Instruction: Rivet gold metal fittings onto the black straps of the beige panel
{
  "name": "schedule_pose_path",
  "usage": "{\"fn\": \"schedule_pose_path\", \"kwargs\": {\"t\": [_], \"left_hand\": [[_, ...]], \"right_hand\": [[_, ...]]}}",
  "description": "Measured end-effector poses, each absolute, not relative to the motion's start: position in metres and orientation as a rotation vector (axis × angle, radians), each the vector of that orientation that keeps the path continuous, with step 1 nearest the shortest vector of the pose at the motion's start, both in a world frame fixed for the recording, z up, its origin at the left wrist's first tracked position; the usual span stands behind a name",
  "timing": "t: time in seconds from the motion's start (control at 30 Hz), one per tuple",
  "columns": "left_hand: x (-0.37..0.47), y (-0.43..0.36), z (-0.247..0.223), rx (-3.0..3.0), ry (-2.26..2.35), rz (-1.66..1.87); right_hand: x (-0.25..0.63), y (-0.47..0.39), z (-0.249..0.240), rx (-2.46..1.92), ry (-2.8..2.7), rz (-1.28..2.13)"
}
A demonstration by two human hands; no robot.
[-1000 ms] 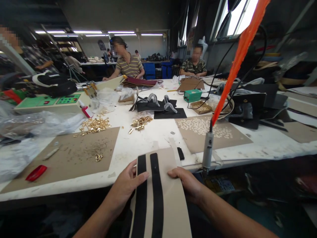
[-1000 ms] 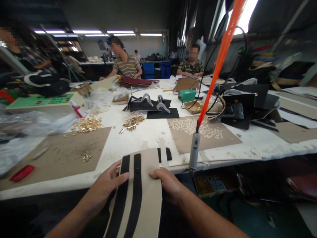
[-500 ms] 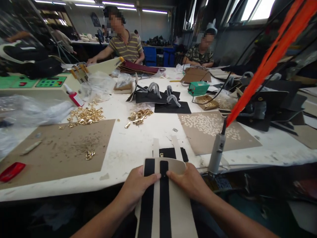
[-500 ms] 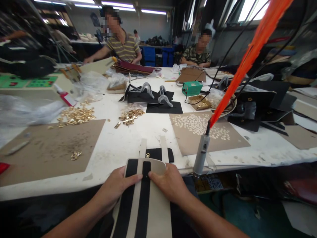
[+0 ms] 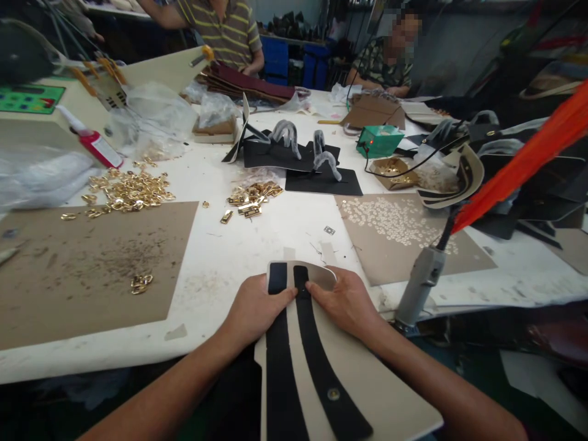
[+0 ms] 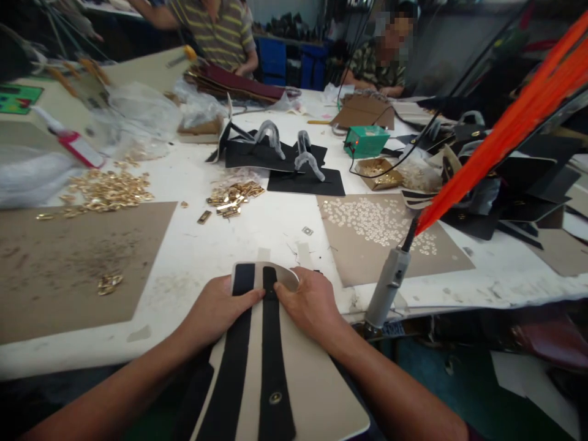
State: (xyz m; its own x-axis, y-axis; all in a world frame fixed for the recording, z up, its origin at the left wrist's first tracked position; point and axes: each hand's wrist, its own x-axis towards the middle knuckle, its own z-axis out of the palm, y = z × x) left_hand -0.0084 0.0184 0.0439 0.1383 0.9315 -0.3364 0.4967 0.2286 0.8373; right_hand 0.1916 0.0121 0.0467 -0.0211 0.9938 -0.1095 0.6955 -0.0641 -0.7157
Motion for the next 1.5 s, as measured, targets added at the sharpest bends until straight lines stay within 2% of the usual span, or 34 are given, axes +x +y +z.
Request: {"fn": "schedule_pose_path", "kwargs": {"t": [0.2,0.7,0.9,1.0,1.07,1.13,1.27,1.5], "left_hand": [[-0.007,0.021,0.042,1.446,1.563,0.494],[-0.006,0.027,0.035,1.518,1.548,0.524],[-0.004,0.021,0.028,1.696,1.658,0.534],[-0.004,0.016,0.026,1.989,1.779,0.71],[-0.003,0.015,0.027,2.234,1.698,0.819],[-0.002,0.015,0.029,2.371,1.544,0.772],[0.001,0.019,0.028,2.331,1.455,0.665],[-0.001,0.032,0.007,2.212,1.55,0.753]], "right_hand": [[0.193,0.015,0.035,-1.818,-1.79,0.826],[0.189,0.026,0.04,-1.933,-1.899,0.805],[0.188,0.024,0.036,-1.946,-1.98,0.732],[0.187,0.023,0.037,-1.953,-1.987,0.724],[0.187,0.023,0.039,-1.943,-1.993,0.711],[0.187,0.024,0.04,-1.926,-1.994,0.713],[0.187,0.025,0.04,-1.926,-1.984,0.701],[0.204,-0.004,0.052,-1.487,-1.614,0.584]]}}
